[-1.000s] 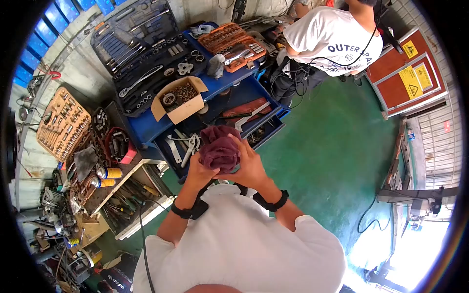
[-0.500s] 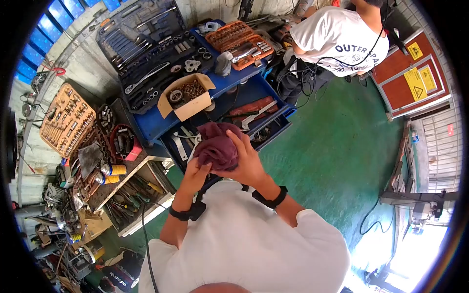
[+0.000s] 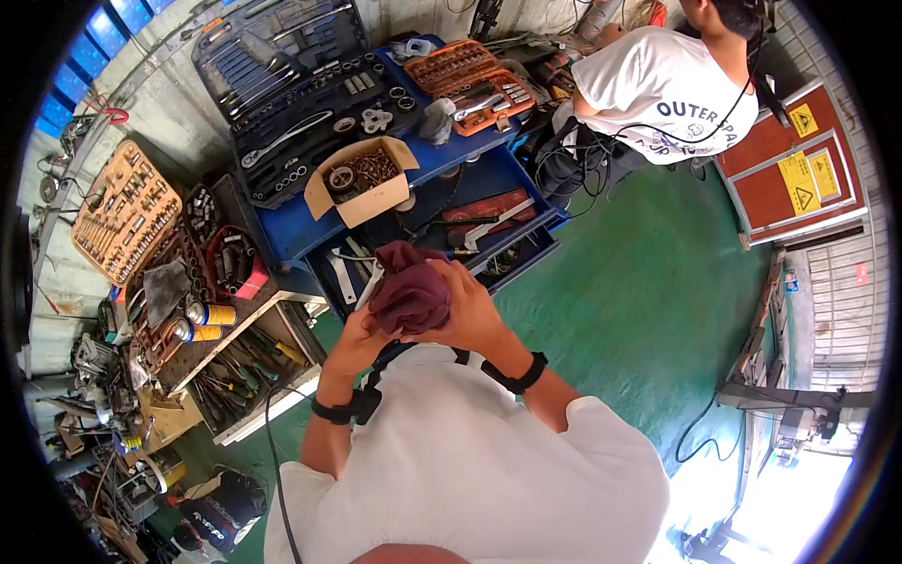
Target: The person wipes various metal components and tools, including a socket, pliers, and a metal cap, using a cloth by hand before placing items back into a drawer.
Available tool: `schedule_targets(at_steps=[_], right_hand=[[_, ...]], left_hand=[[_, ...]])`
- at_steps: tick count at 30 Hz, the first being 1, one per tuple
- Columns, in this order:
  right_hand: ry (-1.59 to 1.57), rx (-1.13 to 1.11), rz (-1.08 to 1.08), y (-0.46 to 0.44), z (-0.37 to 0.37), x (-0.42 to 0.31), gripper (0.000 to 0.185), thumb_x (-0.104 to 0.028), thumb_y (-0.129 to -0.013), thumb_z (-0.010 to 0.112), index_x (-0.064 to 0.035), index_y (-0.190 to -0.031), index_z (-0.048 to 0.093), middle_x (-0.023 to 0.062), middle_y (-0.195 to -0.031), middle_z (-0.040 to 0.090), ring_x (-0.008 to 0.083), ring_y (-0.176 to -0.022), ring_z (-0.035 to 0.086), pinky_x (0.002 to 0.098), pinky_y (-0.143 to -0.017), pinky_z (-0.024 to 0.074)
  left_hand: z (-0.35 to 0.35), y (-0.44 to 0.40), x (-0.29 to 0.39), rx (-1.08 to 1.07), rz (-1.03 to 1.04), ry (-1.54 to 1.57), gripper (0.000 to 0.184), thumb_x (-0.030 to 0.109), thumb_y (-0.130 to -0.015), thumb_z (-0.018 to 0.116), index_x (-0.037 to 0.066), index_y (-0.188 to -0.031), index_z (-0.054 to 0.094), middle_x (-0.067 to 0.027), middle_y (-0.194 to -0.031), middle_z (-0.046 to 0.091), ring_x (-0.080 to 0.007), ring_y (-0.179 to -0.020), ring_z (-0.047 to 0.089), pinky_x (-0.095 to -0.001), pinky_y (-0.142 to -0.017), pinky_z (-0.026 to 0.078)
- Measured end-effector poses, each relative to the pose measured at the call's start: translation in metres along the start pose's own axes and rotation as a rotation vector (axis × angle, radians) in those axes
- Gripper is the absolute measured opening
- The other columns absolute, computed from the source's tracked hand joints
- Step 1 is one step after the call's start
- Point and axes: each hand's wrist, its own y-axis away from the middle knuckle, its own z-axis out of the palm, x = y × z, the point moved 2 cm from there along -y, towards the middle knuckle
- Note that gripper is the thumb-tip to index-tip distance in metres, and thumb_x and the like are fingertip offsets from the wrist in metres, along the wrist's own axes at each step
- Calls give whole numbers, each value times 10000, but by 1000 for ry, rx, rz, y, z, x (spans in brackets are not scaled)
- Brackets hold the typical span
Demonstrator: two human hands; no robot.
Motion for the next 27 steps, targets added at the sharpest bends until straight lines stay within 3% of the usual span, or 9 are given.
schedule_targets(at_steps=[5,11,13,14,16,20,27], right_hand=[[-60,28,27,12,4,15,1056,-532,-541,880,3,-1327,421,173,-1147,607,383,-998,631,419,-823,530],[-192,108,3,19,3,30,825,-552,-693,786,22,-1223,522,188,-1051,653,380,-920,660,401,-808,529],[-426,180,59,19,-1,29,629,-471,-811,696,24,-1175,560,189,-978,662,355,-867,669,376,-785,523],[-426,180,55,19,-2,30,629,-471,-811,696,24,-1175,560,189,-978,662,355,-867,669,376,-785,523],[-368,191,32,20,-3,31,452,-345,-870,610,27,-1126,585,187,-921,655,336,-814,663,363,-753,514],[-381,170,24,22,-1,31,381,-271,-880,588,33,-1110,589,189,-910,653,335,-794,658,369,-733,512],[-385,133,43,17,2,27,297,-132,-874,550,35,-1116,592,182,-902,670,329,-785,668,360,-723,518]], left_hand=[[1,-4,2,-26,-70,-128,488,-13,-941,553,-6,-1399,385,-74,-1324,518,-146,-1213,489,-313,-1017,427],[14,-14,13,-88,-66,-163,631,24,-836,721,6,-1381,403,-88,-1274,551,-166,-1215,502,-336,-1022,432],[19,-21,17,-43,-30,-370,795,49,-743,815,16,-1395,360,-92,-1306,510,-191,-1219,504,-355,-1030,440],[21,-24,13,-42,-26,-372,795,49,-743,815,16,-1395,360,-92,-1306,510,-191,-1219,504,-355,-1030,440],[24,-28,7,98,141,-312,923,58,-686,856,24,-1413,289,-100,-1354,445,-217,-1215,511,-382,-1036,449],[34,-32,5,47,146,-164,992,44,-655,869,26,-1420,238,-109,-1392,392,-233,-1214,517,-395,-1037,456],[35,-33,11,124,113,-202,959,37,-632,881,13,-1394,299,-114,-1344,464,-205,-1209,528,-374,-1007,482]])
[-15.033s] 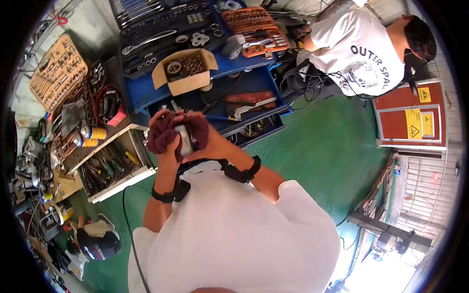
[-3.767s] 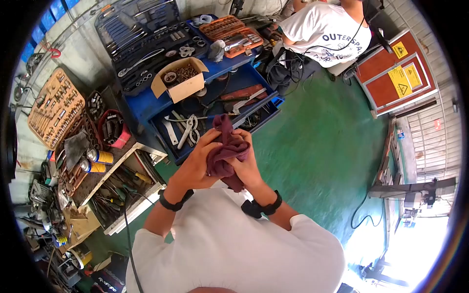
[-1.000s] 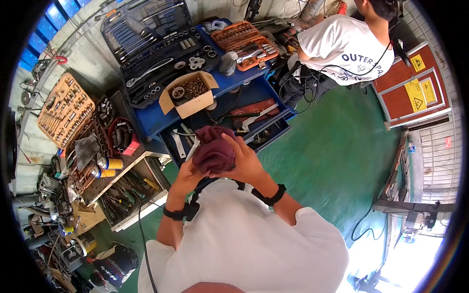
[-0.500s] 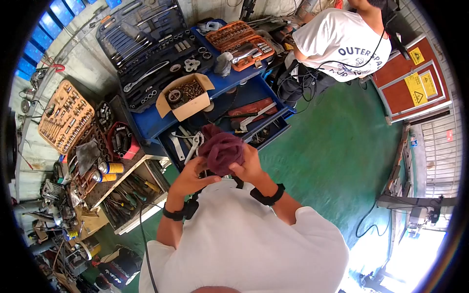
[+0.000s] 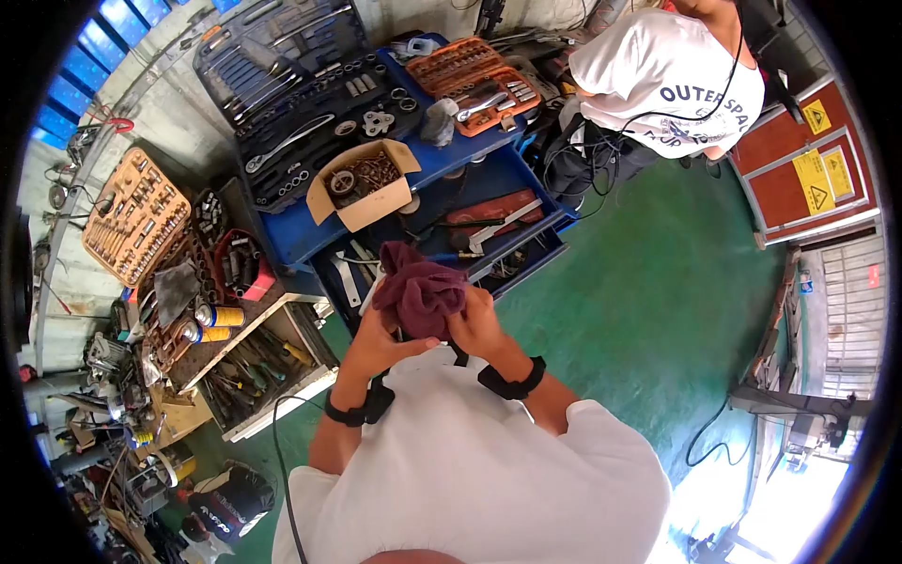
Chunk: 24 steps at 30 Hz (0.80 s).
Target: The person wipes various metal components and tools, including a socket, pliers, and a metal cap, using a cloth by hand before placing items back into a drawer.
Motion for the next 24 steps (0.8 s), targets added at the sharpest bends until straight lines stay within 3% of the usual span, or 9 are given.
schedule_targets(at_steps=[5,8,10,11,13,16,20,21,24], right_hand=[[-50,-20,-28,0,8,7,293,-93,-889,524,36,-1147,574,176,-951,680,302,-814,683,342,-728,523],[-244,-103,98,-6,12,12,331,-174,-912,538,37,-1168,555,181,-993,672,293,-887,675,360,-787,513],[-407,-350,272,-6,18,23,504,-376,-916,574,34,-1206,523,184,-1061,650,299,-976,647,381,-869,486],[-411,-357,274,-8,20,23,504,-376,-916,574,34,-1206,523,184,-1061,650,299,-976,647,381,-869,486],[-451,-442,112,-15,28,19,693,-570,-885,558,26,-1234,501,181,-1130,620,314,-1047,609,394,-922,457],[-389,-425,159,-21,34,17,794,-637,-849,574,21,-1279,467,171,-1158,606,311,-1053,600,392,-918,457],[-463,-315,290,-12,38,41,616,-444,-965,500,25,-1349,393,157,-1230,556,256,-1153,537,367,-1007,398],[-464,-314,290,-7,40,44,616,-444,-965,500,25,-1349,393,157,-1230,556,256,-1153,537,367,-1007,398],[-232,-185,79,5,34,52,554,-354,-1001,453,23,-1392,343,147,-1334,471,228,-1227,463,347,-1061,342]], left_hand=[[-9,8,-2,131,54,-138,799,6,-626,873,3,-1300,443,-89,-1229,557,-181,-1130,578,-342,-954,511],[-12,15,-3,261,89,-158,610,-23,-646,848,9,-1176,547,-61,-1128,600,-150,-1046,602,-299,-878,524],[-23,21,-14,456,48,-368,493,0,-706,819,-12,-1133,573,-50,-1039,649,-108,-947,609,-270,-812,508],[-23,25,-17,463,45,-369,493,0,-706,819,-12,-1133,573,-50,-1039,649,-108,-947,609,-270,-812,508],[-18,22,-8,626,79,-367,315,-33,-721,783,18,-979,609,-22,-977,619,-92,-889,596,-234,-775,487],[-23,22,-21,683,101,-336,279,14,-790,749,12,-1020,590,-21,-970,646,-86,-884,585,-238,-780,470],[-16,10,-22,641,61,-438,286,-72,-776,658,9,-1034,566,-59,-956,633,-136,-914,606,-282,-815,484],[-10,0,-10,573,-8,-713,391,-102,-728,596,-25,-1105,527,-151,-1039,583,-256,-961,620,-314,-840,504],[1,-29,1,440,178,-773,409,-95,-723,590,-19,-1120,528,-188,-1067,580,-330,-1012,596,-339,-845,495]])
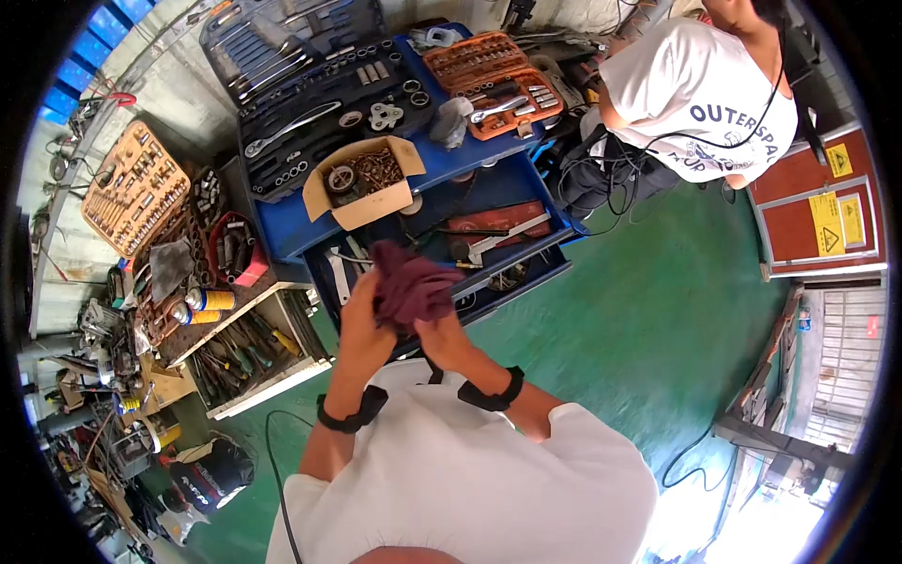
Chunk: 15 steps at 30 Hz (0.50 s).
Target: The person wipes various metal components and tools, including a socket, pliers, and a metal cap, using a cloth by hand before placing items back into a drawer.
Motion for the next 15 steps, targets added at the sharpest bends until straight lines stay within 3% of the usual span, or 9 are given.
schedule_targets(at_steps=[2,3,4,6,7,10,12,14,15], right_hand=[[-231,297,262,6,-12,12,558,-321,-1012,431,17,-1432,286,136,-1413,386,213,-1266,407,334,-1084,313],[-468,309,400,4,-25,22,514,-294,-1023,411,27,-1418,335,126,-1371,446,197,-1245,431,325,-1069,336],[-465,324,399,-5,-33,9,514,-294,-1023,411,27,-1418,335,126,-1371,446,197,-1245,431,325,-1069,336],[-155,185,505,-24,-43,-35,476,-294,-1030,408,30,-1380,406,112,-1307,514,182,-1208,470,316,-1052,355],[-150,124,513,-26,-43,-39,461,-316,-1028,426,27,-1332,467,101,-1247,563,170,-1149,506,324,-1025,380],[-330,222,605,-40,-30,-56,436,-315,-1024,432,18,-1297,495,87,-1196,580,158,-1077,515,322,-983,403],[-269,272,558,-40,-19,-52,401,-293,-1019,441,17,-1263,513,82,-1152,589,154,-1037,516,318,-954,413],[-208,310,514,-42,-6,-43,367,-270,-1013,451,16,-1228,532,77,-1108,598,150,-997,516,314,-926,423],[-121,360,320,-46,3,-41,322,-238,-1005,461,16,-1181,548,73,-1080,598,144,-967,511,307,-901,427]], left_hand=[[10,-8,12,0,-13,58,395,-80,-724,607,-16,-1107,531,-181,-1053,591,-326,-975,608,-345,-812,498],[12,-13,15,-3,-23,117,382,-65,-726,624,-13,-1093,533,-174,-1039,603,-322,-938,621,-350,-778,502],[14,-17,13,-17,-19,121,382,-65,-726,624,-13,-1093,533,-174,-1039,603,-322,-938,621,-350,-778,502],[14,-19,2,-41,-127,171,353,-58,-745,666,-7,-1078,557,-115,-920,644,-222,-815,646,-295,-722,505],[12,-18,-4,-60,-129,175,353,-58,-745,666,-7,-1078,557,-115,-920,644,-222,-815,646,-295,-722,505],[-1,-22,-18,-129,-66,44,332,-36,-756,683,-11,-1061,556,-104,-925,647,-201,-796,647,-279,-689,503],[-11,-26,-18,-99,122,7,286,-53,-761,643,-5,-1021,534,-151,-877,601,-263,-810,654,-324,-663,512],[-18,-35,-21,-131,58,160,303,-65,-767,635,-5,-1044,528,-143,-889,603,-234,-840,657,-320,-691,522],[-22,-38,-25,-158,-17,300,320,-77,-773,627,-5,-1067,521,-135,-901,605,-206,-869,659,-316,-719,532]])
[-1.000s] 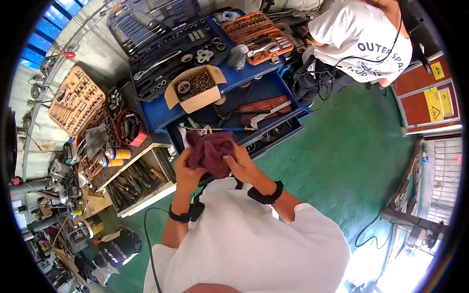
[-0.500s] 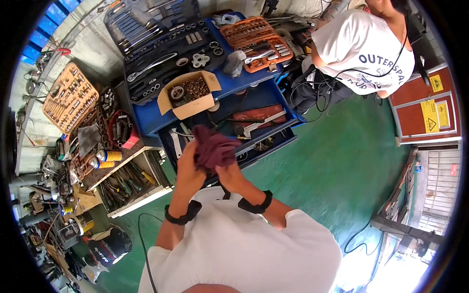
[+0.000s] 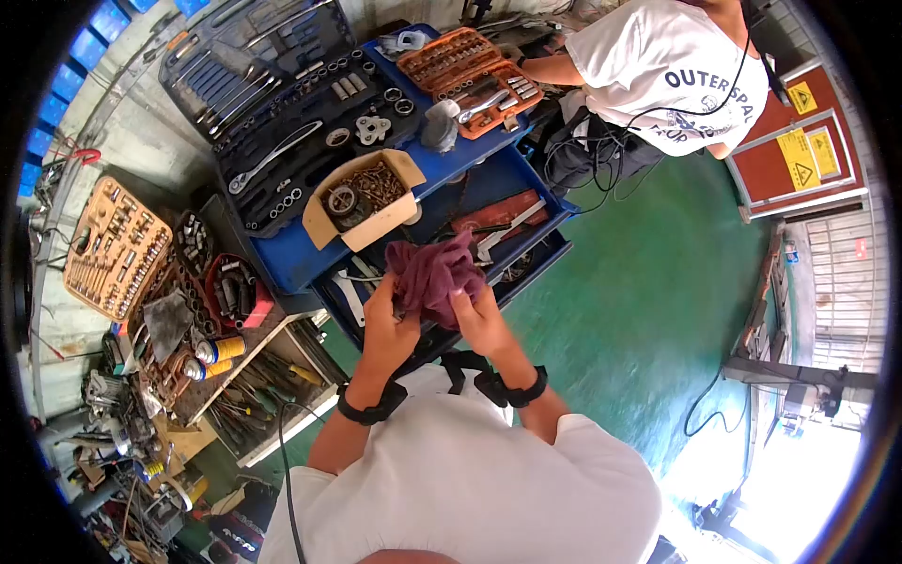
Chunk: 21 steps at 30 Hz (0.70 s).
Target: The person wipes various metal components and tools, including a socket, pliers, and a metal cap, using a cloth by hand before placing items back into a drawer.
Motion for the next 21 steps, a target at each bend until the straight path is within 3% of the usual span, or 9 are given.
schedule_targets(at_steps=[1,4,7,10,13,15,16,18,21], right_hand=[[45,42,-206,-1,8,1,279,-207,-997,470,16,-1135,565,68,-1051,598,138,-938,507,300,-877,430],[173,42,-198,4,20,15,211,-148,-977,483,23,-1050,583,67,-932,628,137,-810,522,304,-777,465],[254,40,-238,5,34,16,192,-104,-957,495,32,-1052,590,66,-836,645,139,-725,535,311,-713,483],[204,72,-229,13,49,15,190,-77,-942,507,42,-1061,595,71,-857,651,133,-762,554,305,-733,487],[-18,69,-111,20,64,15,236,-80,-931,537,48,-1127,567,102,-997,639,123,-878,552,314,-805,479],[102,10,-110,25,77,2,349,-162,-932,571,38,-1213,519,147,-1163,581,169,-1005,544,342,-904,449],[105,12,-114,23,79,-5,349,-162,-932,571,38,-1213,519,147,-1163,581,169,-1005,544,342,-904,449],[292,-162,-125,14,87,-16,466,-233,-904,609,27,-1270,484,183,-1282,505,247,-1136,510,379,-994,404],[405,-125,-166,13,91,-24,630,-300,-862,648,20,-1355,418,203,-1313,467,336,-1217,464,396,-1048,370]], left_hand=[[-7,-2,-6,-5,-2,5,320,-77,-773,627,-5,-1067,521,-135,-901,605,-206,-869,659,-316,-719,532],[-22,4,-23,-82,-194,256,399,-91,-783,622,-2,-1152,500,-111,-951,610,-173,-932,647,-314,-771,540],[-39,1,-22,-134,-117,341,510,-82,-780,642,12,-1249,464,-85,-1008,616,-145,-931,632,-297,-764,538],[-54,12,-31,-190,-170,298,505,-65,-782,664,5,-1253,494,-89,-1033,631,-131,-932,624,-281,-778,528],[-65,22,-47,-156,-184,264,460,-52,-788,680,-2,-1222,537,-91,-1049,645,-117,-943,614,-269,-798,515],[-73,25,-57,-85,-179,284,395,-58,-811,661,-15,-1193,571,-86,-1056,657,-114,-968,610,-262,-834,498],[-75,26,-56,-86,-175,286,395,-58,-811,661,-15,-1193,571,-86,-1056,657,-114,-968,610,-262,-834,498],[-82,27,-50,-39,-228,509,423,-67,-833,634,-19,-1243,542,-87,-1141,636,-130,-1036,603,-271,-890,493],[-78,27,-38,-18,-146,648,480,-63,-844,627,-12,-1301,489,-94,-1243,589,-163,-1122,583,-304,-962,481]])
